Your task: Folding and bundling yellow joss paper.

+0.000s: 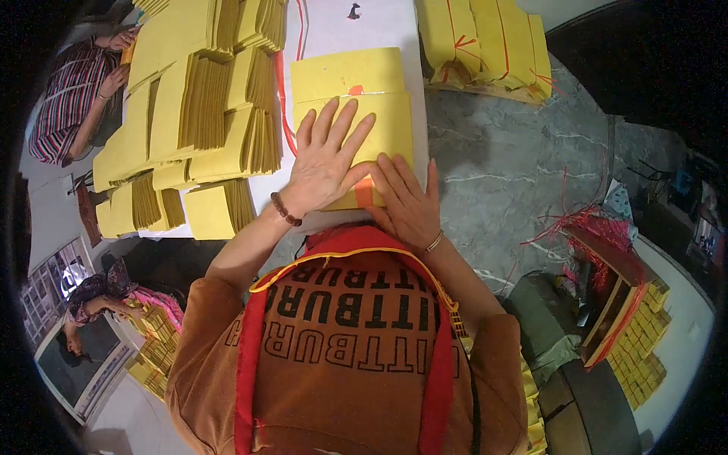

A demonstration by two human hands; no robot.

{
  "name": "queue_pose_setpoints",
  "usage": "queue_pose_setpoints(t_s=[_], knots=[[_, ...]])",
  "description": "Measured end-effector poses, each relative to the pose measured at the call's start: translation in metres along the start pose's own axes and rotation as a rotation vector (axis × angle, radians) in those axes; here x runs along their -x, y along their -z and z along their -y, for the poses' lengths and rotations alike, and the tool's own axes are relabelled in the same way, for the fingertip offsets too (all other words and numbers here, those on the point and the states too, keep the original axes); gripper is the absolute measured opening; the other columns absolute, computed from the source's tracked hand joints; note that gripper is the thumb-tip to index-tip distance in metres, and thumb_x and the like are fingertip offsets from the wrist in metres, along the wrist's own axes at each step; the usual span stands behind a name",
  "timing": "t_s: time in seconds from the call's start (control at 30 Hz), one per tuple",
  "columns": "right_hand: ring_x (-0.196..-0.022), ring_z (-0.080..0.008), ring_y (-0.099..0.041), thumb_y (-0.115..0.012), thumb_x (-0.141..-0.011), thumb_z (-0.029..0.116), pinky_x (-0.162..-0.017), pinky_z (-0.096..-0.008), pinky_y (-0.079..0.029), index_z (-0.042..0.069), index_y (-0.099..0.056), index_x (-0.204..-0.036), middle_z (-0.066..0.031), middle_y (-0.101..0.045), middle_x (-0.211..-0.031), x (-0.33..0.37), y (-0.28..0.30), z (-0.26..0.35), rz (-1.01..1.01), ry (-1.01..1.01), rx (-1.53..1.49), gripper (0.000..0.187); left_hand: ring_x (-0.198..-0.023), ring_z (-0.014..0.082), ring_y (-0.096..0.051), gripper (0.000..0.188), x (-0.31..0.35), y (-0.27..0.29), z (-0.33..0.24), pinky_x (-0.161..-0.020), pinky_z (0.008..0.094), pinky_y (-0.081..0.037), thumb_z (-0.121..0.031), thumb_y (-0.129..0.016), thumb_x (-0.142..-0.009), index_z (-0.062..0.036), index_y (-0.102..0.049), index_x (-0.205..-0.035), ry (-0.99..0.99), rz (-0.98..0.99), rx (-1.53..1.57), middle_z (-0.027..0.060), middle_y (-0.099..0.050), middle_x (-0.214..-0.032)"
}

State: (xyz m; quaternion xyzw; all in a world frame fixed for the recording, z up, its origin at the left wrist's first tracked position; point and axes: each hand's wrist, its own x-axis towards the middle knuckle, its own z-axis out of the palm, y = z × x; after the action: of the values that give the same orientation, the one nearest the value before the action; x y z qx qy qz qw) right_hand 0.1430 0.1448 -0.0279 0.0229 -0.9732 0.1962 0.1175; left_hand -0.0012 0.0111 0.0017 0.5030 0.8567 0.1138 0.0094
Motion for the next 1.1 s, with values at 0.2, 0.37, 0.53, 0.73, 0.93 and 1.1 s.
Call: queue_pose_setpoints(t_s=[0.2,0.37,0.53,0.73,0.93,1.1], knots=[[-0.126,-0.0204,-0.037,-0.048,-0.085,0.04,-0.105,-0.0539,-0.013,0.011,-0.045,-0.127,-0.0045,-0.042,-0.135,0.001,-0.001,-0.002,-0.018,-0.003,0.008,0.052,-0.125,0.032,-0.027,0.058,0.005,0.005,0.007,-0.1,0.0492,-0.021,-0.045,-0.058,-0.077,-0.0114,-0.045,-0.123,-0.127,-0.145,0.269,0.0136,-0.036,-0.131],[-0.124,-0.0252,-0.039,-0.048,-0.085,0.037,-0.105,-0.0487,-0.018,0.01,-0.045,-0.128,-0.0068,-0.044,-0.132,-0.003,0.008,-0.002,-0.014,0.022,0.018,0.051,-0.114,0.0298,-0.037,0.05,0.008,0.006,0.009,-0.093,0.0442,-0.029,-0.043,-0.057,-0.079,-0.0091,-0.05,-0.116,-0.199,-0.067,0.138,0.0122,-0.044,-0.12],[-0.121,-0.0261,-0.042,-0.028,-0.095,0.032,-0.103,-0.0365,-0.028,-0.001,-0.038,-0.13,-0.0164,-0.048,-0.127,-0.004,0.023,-0.009,-0.184,-0.373,-1.073,0.049,-0.107,0.0306,-0.047,0.051,0.017,0.009,0.0,-0.085,0.0401,-0.039,-0.038,-0.058,-0.079,-0.0027,-0.05,-0.115,-0.285,-0.12,-0.239,0.0151,-0.05,-0.114],[-0.116,-0.0237,-0.046,-0.027,-0.096,0.032,-0.1,-0.0348,-0.031,-0.005,-0.045,-0.123,-0.0146,-0.053,-0.121,-0.006,0.024,-0.017,-0.299,-0.397,-0.993,0.049,-0.1,0.0336,-0.053,0.049,0.019,0.006,-0.019,-0.078,0.0395,-0.044,-0.023,-0.054,-0.076,0.0007,-0.049,-0.118,-0.226,-0.209,-0.391,0.0212,-0.054,-0.105],[-0.117,-0.0248,-0.046,-0.024,-0.096,0.033,-0.101,-0.038,-0.031,-0.004,-0.044,-0.124,-0.0169,-0.05,-0.123,-0.003,0.024,-0.011,-0.359,-0.514,-0.961,0.05,-0.097,0.0289,-0.056,0.044,0.014,0.004,-0.029,-0.079,0.0359,-0.045,-0.018,-0.053,-0.072,-0.001,-0.053,-0.113,0.01,-0.116,-0.246,0.015,-0.057,-0.098],[-0.118,-0.0263,-0.044,-0.021,-0.097,0.036,-0.101,-0.0391,-0.032,-0.003,-0.041,-0.126,-0.0181,-0.047,-0.125,-0.008,0.028,-0.004,-0.478,-0.442,-0.938,0.053,-0.1,0.0199,-0.056,0.033,0.071,0.05,-0.006,-0.085,0.0341,-0.043,-0.012,-0.056,-0.071,-0.0081,-0.06,-0.103,-0.063,-0.628,-0.177,0.0066,-0.058,-0.107]])
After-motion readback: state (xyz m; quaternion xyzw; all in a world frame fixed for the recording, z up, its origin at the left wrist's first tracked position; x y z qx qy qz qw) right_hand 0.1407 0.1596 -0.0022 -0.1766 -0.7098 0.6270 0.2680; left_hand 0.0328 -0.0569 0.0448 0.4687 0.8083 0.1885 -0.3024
